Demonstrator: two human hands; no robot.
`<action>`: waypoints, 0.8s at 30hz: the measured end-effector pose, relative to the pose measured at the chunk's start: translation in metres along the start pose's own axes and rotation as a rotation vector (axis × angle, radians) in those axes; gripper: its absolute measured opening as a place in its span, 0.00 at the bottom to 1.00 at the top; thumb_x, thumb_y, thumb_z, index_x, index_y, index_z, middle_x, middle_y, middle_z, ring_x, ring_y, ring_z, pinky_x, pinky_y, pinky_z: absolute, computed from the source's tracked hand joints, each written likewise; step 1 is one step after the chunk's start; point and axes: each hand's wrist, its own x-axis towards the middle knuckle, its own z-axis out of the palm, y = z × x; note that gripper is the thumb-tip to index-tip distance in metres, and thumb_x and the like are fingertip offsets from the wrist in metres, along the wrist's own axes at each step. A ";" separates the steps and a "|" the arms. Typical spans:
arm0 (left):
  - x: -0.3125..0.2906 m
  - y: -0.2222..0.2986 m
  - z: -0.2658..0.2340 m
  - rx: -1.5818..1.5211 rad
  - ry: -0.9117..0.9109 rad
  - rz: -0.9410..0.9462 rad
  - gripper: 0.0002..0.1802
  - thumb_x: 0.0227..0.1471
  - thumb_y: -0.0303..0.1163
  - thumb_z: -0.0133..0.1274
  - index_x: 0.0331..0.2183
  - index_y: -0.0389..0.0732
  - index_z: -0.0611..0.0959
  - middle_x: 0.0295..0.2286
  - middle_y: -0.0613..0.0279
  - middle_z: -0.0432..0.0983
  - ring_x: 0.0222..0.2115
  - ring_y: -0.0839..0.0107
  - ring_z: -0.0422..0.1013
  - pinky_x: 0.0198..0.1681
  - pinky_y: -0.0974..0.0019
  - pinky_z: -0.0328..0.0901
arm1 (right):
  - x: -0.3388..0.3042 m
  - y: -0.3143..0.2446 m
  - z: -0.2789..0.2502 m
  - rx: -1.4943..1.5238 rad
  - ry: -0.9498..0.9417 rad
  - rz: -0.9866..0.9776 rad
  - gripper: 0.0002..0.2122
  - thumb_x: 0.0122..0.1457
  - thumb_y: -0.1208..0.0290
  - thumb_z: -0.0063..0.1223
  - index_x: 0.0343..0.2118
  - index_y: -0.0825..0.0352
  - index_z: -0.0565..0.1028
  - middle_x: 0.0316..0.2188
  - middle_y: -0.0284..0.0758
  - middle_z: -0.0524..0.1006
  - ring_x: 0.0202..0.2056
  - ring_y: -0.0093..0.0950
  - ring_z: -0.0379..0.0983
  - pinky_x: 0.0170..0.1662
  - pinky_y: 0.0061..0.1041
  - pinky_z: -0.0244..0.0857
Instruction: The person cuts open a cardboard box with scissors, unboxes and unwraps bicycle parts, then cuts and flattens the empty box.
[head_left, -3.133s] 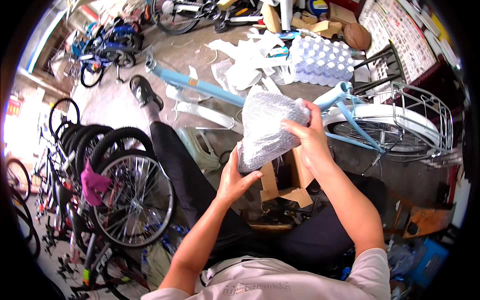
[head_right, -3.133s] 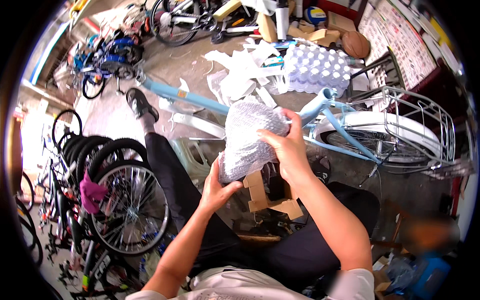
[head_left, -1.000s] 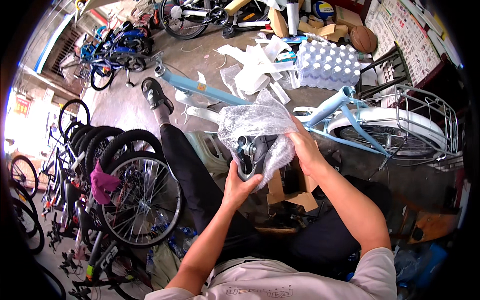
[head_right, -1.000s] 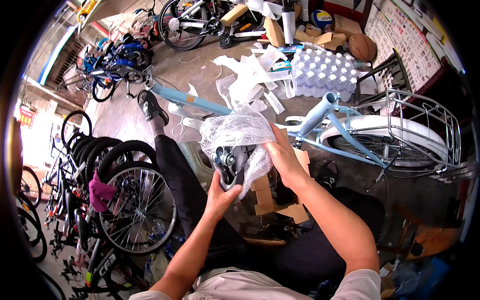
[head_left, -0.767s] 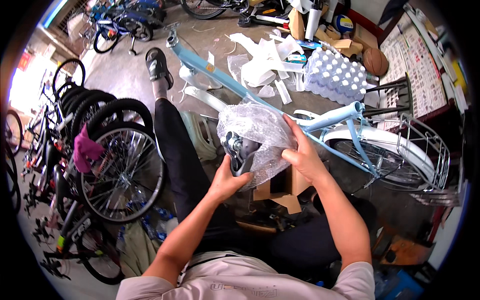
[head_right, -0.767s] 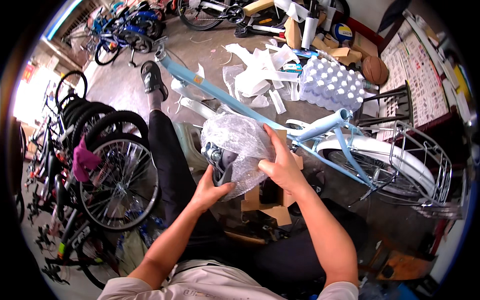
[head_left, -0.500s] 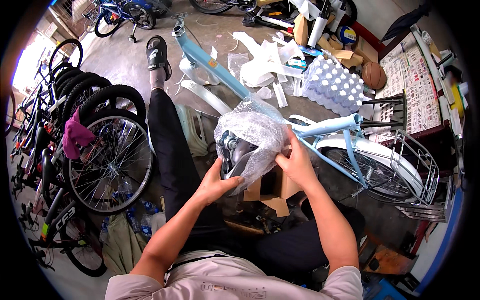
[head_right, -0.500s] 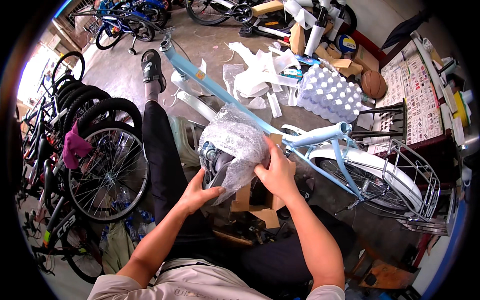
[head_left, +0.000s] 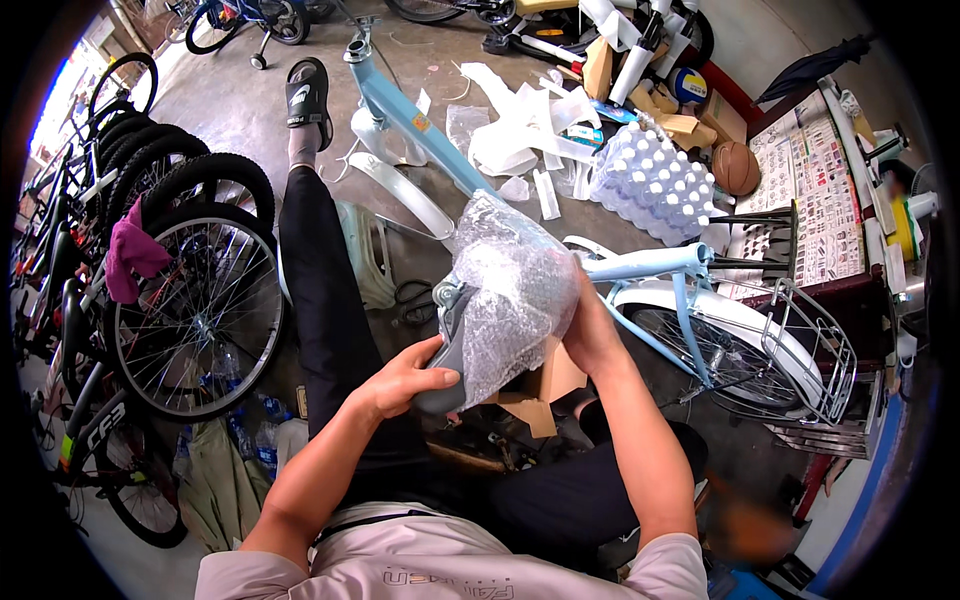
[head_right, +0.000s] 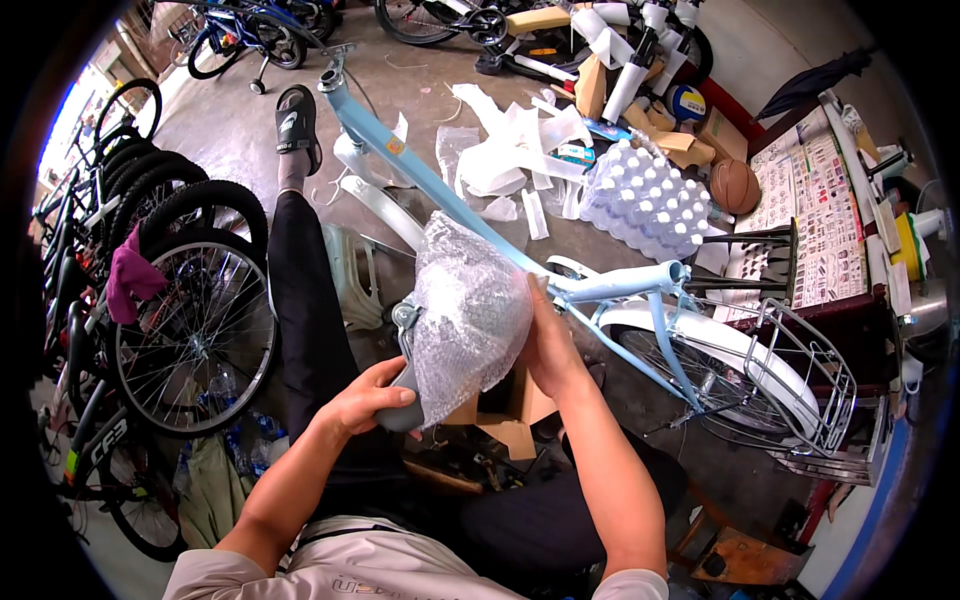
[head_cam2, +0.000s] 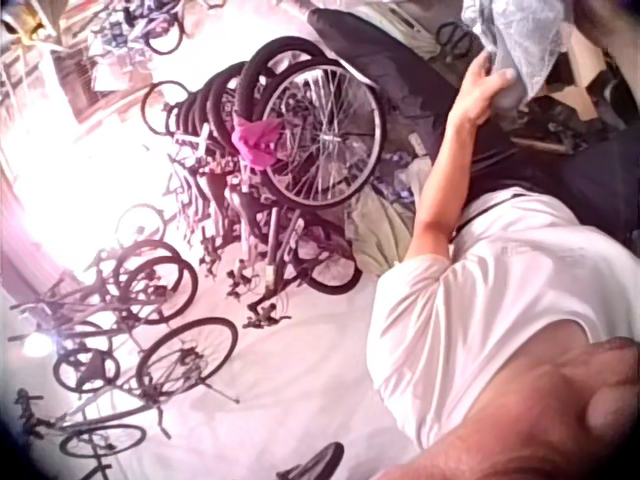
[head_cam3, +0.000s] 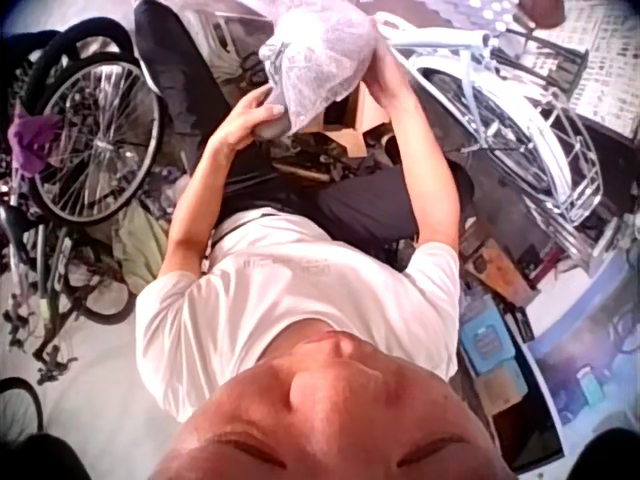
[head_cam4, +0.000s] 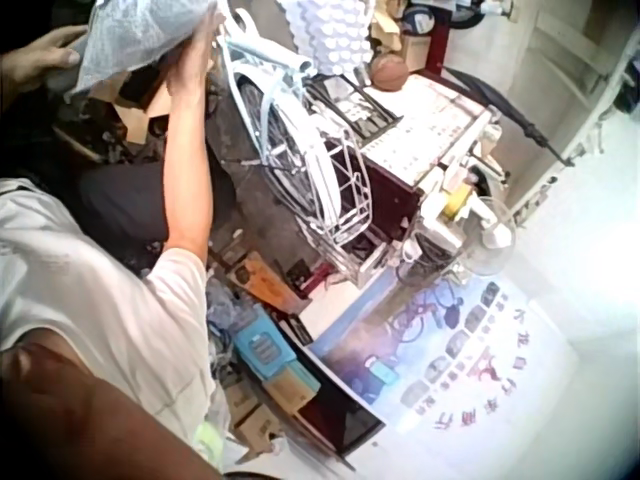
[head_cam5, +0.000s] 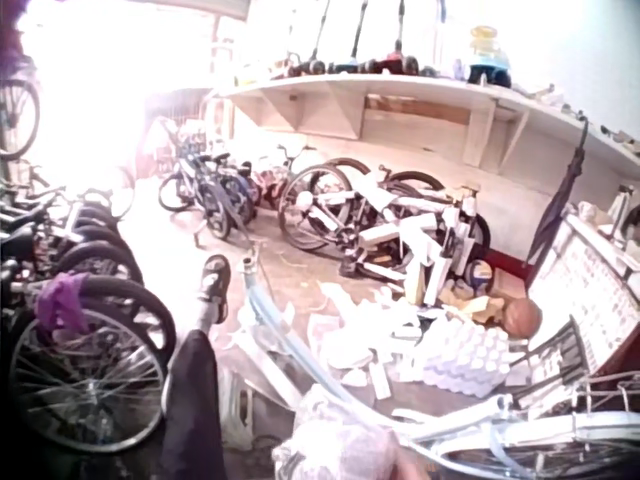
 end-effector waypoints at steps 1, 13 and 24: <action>0.002 -0.002 -0.002 0.023 -0.038 -0.019 0.44 0.53 0.35 0.64 0.63 0.30 0.60 0.50 0.49 0.72 0.43 0.63 0.76 0.39 0.58 0.78 | -0.002 0.002 0.004 0.092 -0.070 0.005 0.30 0.70 0.45 0.40 0.68 0.60 0.61 0.62 0.33 0.68 0.59 0.28 0.67 0.58 0.33 0.64; 0.011 -0.026 -0.026 0.118 -0.004 -0.089 0.54 0.41 0.39 0.76 0.62 0.30 0.63 0.53 0.52 0.70 0.50 0.64 0.71 0.51 0.57 0.73 | 0.018 0.007 -0.008 0.026 0.341 -0.137 0.11 0.71 0.61 0.48 0.43 0.63 0.75 0.36 0.28 0.79 0.35 0.21 0.76 0.37 0.28 0.71; 0.010 -0.031 -0.032 0.056 -0.093 -0.073 0.47 0.49 0.52 0.67 0.60 0.33 0.66 0.47 0.45 0.77 0.40 0.59 0.80 0.32 0.64 0.78 | 0.013 -0.073 -0.012 0.486 0.436 -0.473 0.20 0.68 0.54 0.52 0.49 0.69 0.73 0.45 0.36 0.77 0.48 0.32 0.74 0.54 0.36 0.69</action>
